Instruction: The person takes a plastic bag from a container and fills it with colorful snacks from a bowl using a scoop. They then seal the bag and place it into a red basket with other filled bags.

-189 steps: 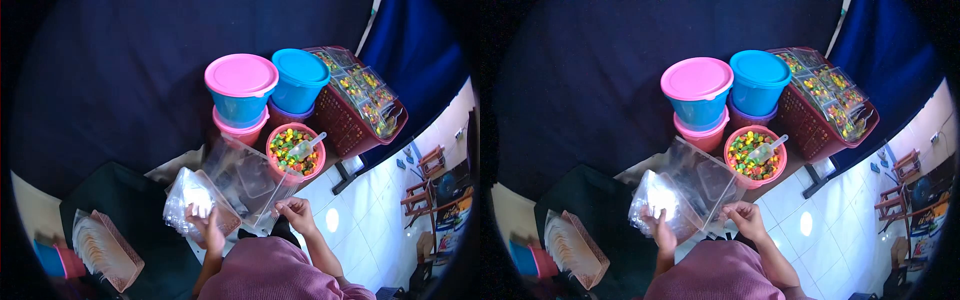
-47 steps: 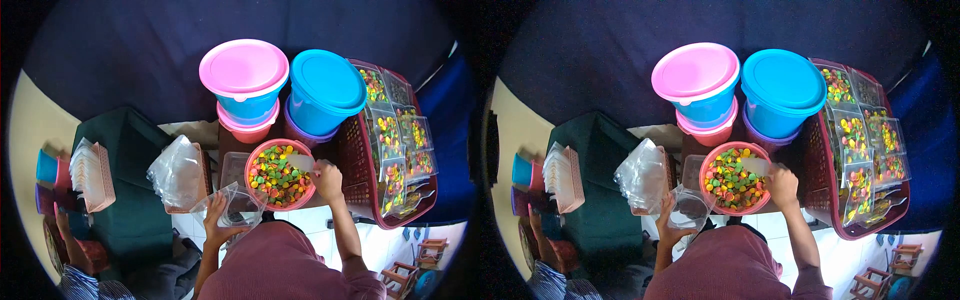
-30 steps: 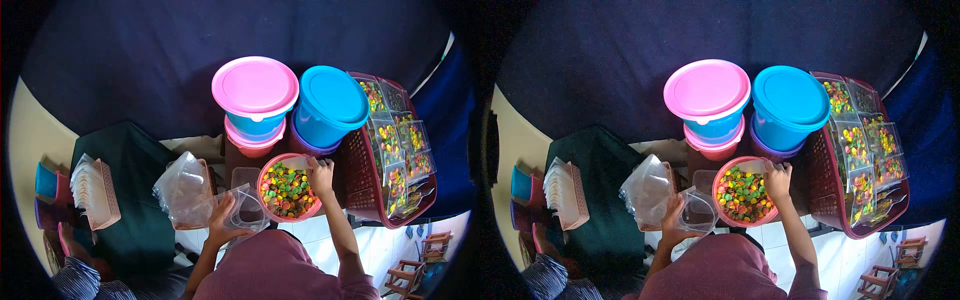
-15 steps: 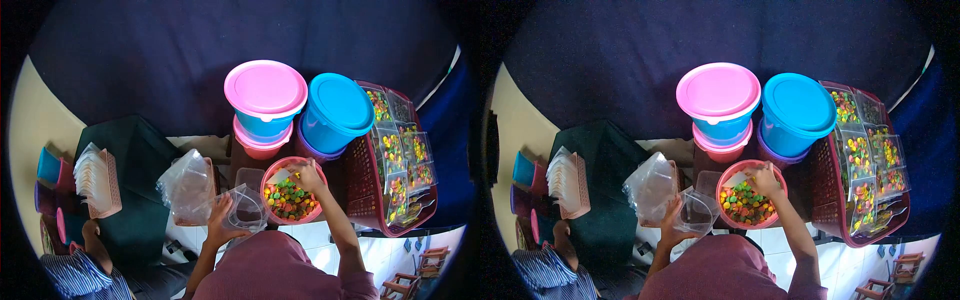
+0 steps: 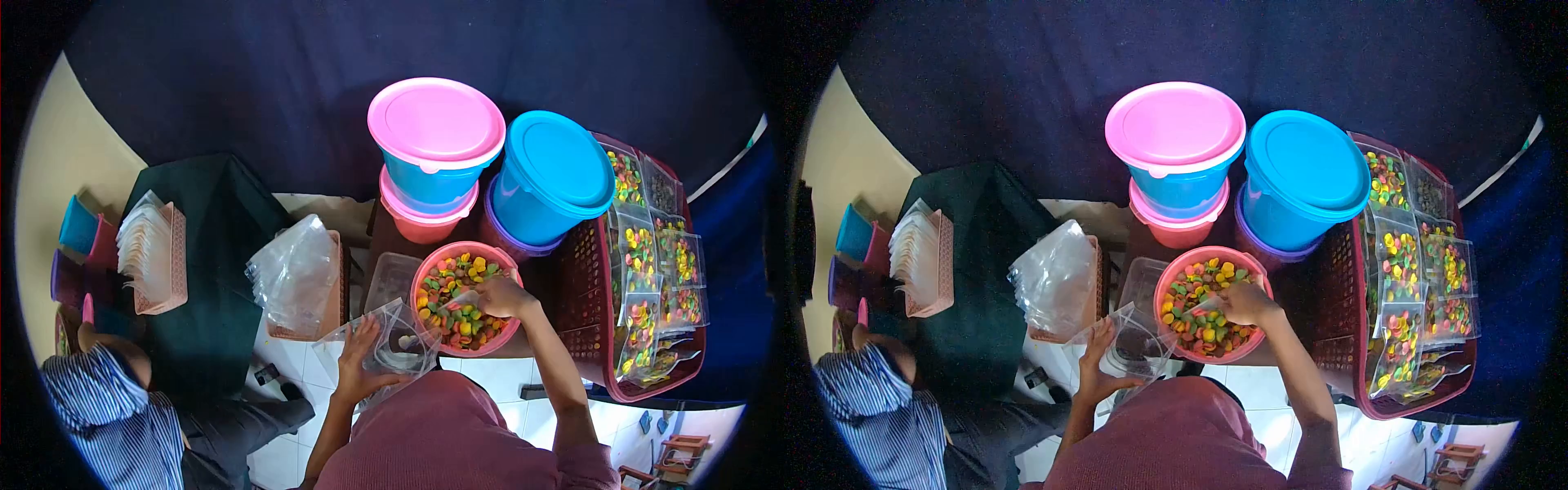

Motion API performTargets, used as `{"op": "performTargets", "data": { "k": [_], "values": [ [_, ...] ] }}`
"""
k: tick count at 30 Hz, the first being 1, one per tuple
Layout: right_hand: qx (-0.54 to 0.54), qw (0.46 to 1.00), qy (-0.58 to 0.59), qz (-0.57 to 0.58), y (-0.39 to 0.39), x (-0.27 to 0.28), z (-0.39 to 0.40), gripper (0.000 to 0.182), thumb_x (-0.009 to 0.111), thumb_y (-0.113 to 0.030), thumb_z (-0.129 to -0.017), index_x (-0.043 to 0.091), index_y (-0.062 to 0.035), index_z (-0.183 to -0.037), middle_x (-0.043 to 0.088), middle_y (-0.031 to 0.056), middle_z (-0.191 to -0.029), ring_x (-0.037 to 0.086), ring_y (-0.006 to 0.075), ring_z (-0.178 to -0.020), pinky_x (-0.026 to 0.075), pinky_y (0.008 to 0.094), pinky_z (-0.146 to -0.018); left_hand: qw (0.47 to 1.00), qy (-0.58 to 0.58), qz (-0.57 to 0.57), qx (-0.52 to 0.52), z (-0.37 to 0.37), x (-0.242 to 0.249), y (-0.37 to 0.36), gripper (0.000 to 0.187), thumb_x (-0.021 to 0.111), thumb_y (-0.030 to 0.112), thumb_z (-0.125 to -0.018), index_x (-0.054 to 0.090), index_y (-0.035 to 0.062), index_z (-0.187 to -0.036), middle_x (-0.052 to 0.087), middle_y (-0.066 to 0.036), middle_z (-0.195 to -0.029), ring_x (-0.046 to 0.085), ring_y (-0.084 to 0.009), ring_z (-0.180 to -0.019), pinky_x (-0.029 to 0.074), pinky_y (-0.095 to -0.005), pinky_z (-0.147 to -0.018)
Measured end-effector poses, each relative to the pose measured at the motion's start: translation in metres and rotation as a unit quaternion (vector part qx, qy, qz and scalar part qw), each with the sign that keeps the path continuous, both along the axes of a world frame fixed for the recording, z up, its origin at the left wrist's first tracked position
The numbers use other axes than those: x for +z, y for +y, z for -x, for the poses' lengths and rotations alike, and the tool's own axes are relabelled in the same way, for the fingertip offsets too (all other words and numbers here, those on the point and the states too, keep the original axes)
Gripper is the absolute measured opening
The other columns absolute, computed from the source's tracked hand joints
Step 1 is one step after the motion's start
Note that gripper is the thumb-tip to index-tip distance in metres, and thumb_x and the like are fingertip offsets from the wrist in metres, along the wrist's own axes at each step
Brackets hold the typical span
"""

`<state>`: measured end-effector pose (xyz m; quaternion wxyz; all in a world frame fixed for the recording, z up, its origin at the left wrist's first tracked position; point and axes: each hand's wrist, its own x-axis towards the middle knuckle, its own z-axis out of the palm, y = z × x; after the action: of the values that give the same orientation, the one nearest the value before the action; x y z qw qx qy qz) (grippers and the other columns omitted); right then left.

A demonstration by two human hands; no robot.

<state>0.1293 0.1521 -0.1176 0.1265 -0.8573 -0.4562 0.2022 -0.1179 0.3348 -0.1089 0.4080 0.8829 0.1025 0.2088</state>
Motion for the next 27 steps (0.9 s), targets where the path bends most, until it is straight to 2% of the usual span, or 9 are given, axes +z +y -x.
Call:
{"op": "performTargets", "data": {
  "k": [2,3,5,12,19,20,23,25,27],
  "values": [
    [-0.002,0.992,0.102,0.078,-0.002,-0.009,-0.007,0.021,0.044,-0.023,-0.076,0.06,-0.0092,-0.075,0.06,0.0126,-0.081,0.054,0.0286,-0.084,0.025,0.0437,-0.08,1.0,0.013,0.004,-0.002,0.001,-0.003,-0.002,0.093,0.081,0.033,-0.041,0.041,0.0079,-0.121,0.04,-0.013,-0.125,0.033,-0.0269,-0.12,0.016,-0.0468,-0.1],
    [-0.001,0.992,0.102,0.077,-0.004,-0.013,-0.009,0.021,0.044,-0.023,-0.076,0.06,-0.0092,-0.075,0.06,0.0126,-0.081,0.054,0.0286,-0.084,0.025,0.0437,-0.08,1.0,0.013,0.003,-0.002,0.0,-0.002,-0.002,0.093,0.081,0.033,-0.041,0.041,0.0079,-0.121,0.04,-0.013,-0.125,0.033,-0.0269,-0.12,0.016,-0.0468,-0.1],
    [-0.032,0.996,0.083,-0.015,-0.011,-0.02,-0.006,0.026,0.043,-0.026,-0.079,0.058,-0.0071,-0.072,0.059,0.0148,-0.076,0.055,0.0302,-0.081,0.026,0.0424,-0.08,0.999,0.034,-0.004,-0.012,0.0,0.0,-0.004,0.093,0.081,0.035,-0.042,0.04,0.0087,-0.121,0.04,-0.013,-0.125,0.032,-0.0267,-0.12,0.017,-0.0466,-0.1],
    [-0.057,0.991,0.1,-0.074,-0.014,0.007,-0.002,0.028,0.042,-0.027,-0.082,0.057,-0.0043,-0.075,0.058,0.0171,-0.073,0.054,0.033,-0.078,0.035,0.0438,-0.074,0.996,0.051,-0.054,-0.053,-0.015,-0.008,0.008,0.098,0.079,0.041,-0.041,0.037,0.0053,-0.122,0.039,-0.013,-0.126,0.032,-0.0273,-0.12,0.018,-0.0474,-0.099],
    [-0.079,0.987,0.111,-0.081,-0.017,0.055,-0.005,0.026,0.044,-0.026,-0.08,0.057,-0.0041,-0.075,0.058,0.0146,-0.069,0.055,0.0318,-0.074,0.036,0.044,-0.073,0.987,0.11,-0.07,-0.098,-0.041,-0.005,0.023,0.099,0.076,0.046,-0.045,0.034,0.005,-0.124,0.036,-0.014,-0.128,0.03,-0.0273,-0.121,0.016,-0.0483,-0.099],
    [-0.063,0.993,0.07,-0.076,-0.014,0.064,-0.002,0.025,0.045,-0.025,-0.079,0.058,-0.004,-0.074,0.057,0.0137,-0.066,0.055,0.0323,-0.071,0.037,0.0433,-0.073,0.986,0.095,-0.077,-0.11,-0.044,-0.005,0.025,0.099,0.076,0.046,-0.045,0.034,0.0049,-0.124,0.035,-0.014,-0.129,0.029,-0.0273,-0.122,0.016,-0.0486,-0.099],
    [-0.049,0.99,0.099,-0.083,-0.007,0.077,0.005,0.023,0.045,-0.023,-0.078,0.057,-0.0035,-0.074,0.056,0.0145,-0.063,0.055,0.0323,-0.069,0.038,0.0427,-0.071,0.98,0.117,-0.078,-0.142,-0.059,0.0,0.031,0.1,0.075,0.048,-0.046,0.033,0.0049,-0.125,0.033,-0.014,-0.13,0.028,-0.0273,-0.122,0.015,-0.0495,-0.099],
    [-0.051,0.993,0.07,-0.08,0.0,0.083,0.017,0.022,0.047,-0.022,-0.075,0.056,-0.002,-0.073,0.056,0.0153,-0.066,0.055,0.0318,-0.072,0.039,0.0421,-0.07,0.979,0.1,-0.068,-0.166,-0.066,0.001,0.033,0.099,0.073,0.05,-0.048,0.032,0.0046,-0.126,0.032,-0.014,-0.131,0.028,-0.0272,-0.123,0.015,-0.0491,-0.099],
    [0.012,0.995,0.087,-0.057,0.007,0.084,0.025,0.024,0.047,-0.024,-0.073,0.055,-0.0012,-0.074,0.056,0.0168,-0.071,0.055,0.0315,-0.077,0.04,0.0422,-0.07,0.974,0.102,-0.065,-0.191,-0.075,0.007,0.034,0.098,0.072,0.052,-0.05,0.032,0.0042,-0.126,0.032,-0.014,-0.131,0.027,-0.0269,-0.123,0.014,-0.0488,-0.099]
  ]
}}
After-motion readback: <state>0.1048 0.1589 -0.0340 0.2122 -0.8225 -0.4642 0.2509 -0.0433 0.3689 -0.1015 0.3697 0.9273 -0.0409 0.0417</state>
